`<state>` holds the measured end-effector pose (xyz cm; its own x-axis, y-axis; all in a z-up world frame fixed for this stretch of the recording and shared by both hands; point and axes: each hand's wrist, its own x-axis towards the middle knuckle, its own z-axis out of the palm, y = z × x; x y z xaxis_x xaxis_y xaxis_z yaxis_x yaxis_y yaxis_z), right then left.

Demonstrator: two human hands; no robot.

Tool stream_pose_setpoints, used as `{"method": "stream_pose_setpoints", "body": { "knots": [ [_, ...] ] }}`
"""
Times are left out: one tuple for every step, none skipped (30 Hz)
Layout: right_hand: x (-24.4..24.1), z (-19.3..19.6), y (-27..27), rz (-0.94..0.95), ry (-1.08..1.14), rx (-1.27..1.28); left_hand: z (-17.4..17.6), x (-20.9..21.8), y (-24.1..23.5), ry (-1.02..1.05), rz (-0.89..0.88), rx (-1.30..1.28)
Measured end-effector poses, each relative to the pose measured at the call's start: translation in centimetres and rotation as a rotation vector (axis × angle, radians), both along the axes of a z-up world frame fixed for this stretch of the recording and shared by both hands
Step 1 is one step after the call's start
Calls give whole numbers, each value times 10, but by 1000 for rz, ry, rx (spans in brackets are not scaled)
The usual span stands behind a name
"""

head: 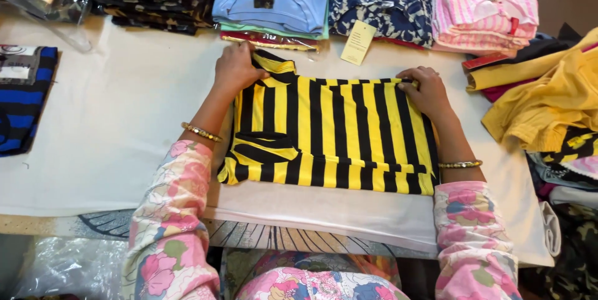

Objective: The recorder folds striped shirts and yellow trousers on a white table.

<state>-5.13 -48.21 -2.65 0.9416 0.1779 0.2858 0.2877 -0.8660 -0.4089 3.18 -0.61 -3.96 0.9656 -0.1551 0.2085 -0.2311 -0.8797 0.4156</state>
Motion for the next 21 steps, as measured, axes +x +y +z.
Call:
{"method": "stream_pose_setpoints", "body": {
  "knots": [
    [1, -2, -3, -4, 0, 7, -5, 6, -1, 0, -4, 7],
    [2, -4, -7, 3, -67, -10, -9, 12, -2, 42, -4, 7],
    [3, -6, -10, 10, -134, -29, -14, 19, -3, 83, -4, 5],
    [2, -8, -12, 5, -135, -24, -11, 20, -4, 81, -8, 10],
    [2, -8, -15, -55, -153, 16, -8, 22, -5, 55, -1, -51],
    [1, -9, -17, -116, -170, 55, -5, 25, -7, 30, 7, -113],
    [-1, -8, -17, -121, -170, 57, -7, 25, -8, 29, 2, -111],
    [-3, -8, -18, -166, -145, 105, -8, 26, -9, 14, 18, -175],
    [-5, -7, -18, -211, -121, 152, -9, 28, -10, -3, 33, -240],
    [-4, -7, -19, -217, -123, 153, -11, 31, -10, -3, 27, -238],
    [-4, -8, -20, -150, -90, 222, -14, 34, -10, -21, 54, -253],
    [-3, -9, -21, -83, -57, 289, -16, 37, -9, -39, 80, -269],
    [-5, -4, -17, -85, -57, 290, -11, 38, -10, -40, 78, -268],
    [-7, 1, -13, -38, -45, 198, -7, 38, -10, -45, 107, -284],
    [-8, 7, -8, 11, -34, 106, -2, 39, -9, -52, 139, -302],
    [-8, 5, -8, 12, -36, 106, 3, 36, -8, -53, 140, -302],
    [-7, 5, -9, -31, -51, 114, 8, 34, -9, -50, 114, -333],
    [-7, 4, -10, -75, -67, 122, 13, 32, -9, -47, 88, -364],
    [-9, 5, -12, -76, -71, 119, 14, 25, -10, -50, 86, -368],
    [-10, 6, -14, -75, -119, 105, 15, 19, -11, -59, -27, -394],
    [-11, 6, -14, -76, -167, 94, 17, 15, -11, -70, -142, -416]
  ]
}}
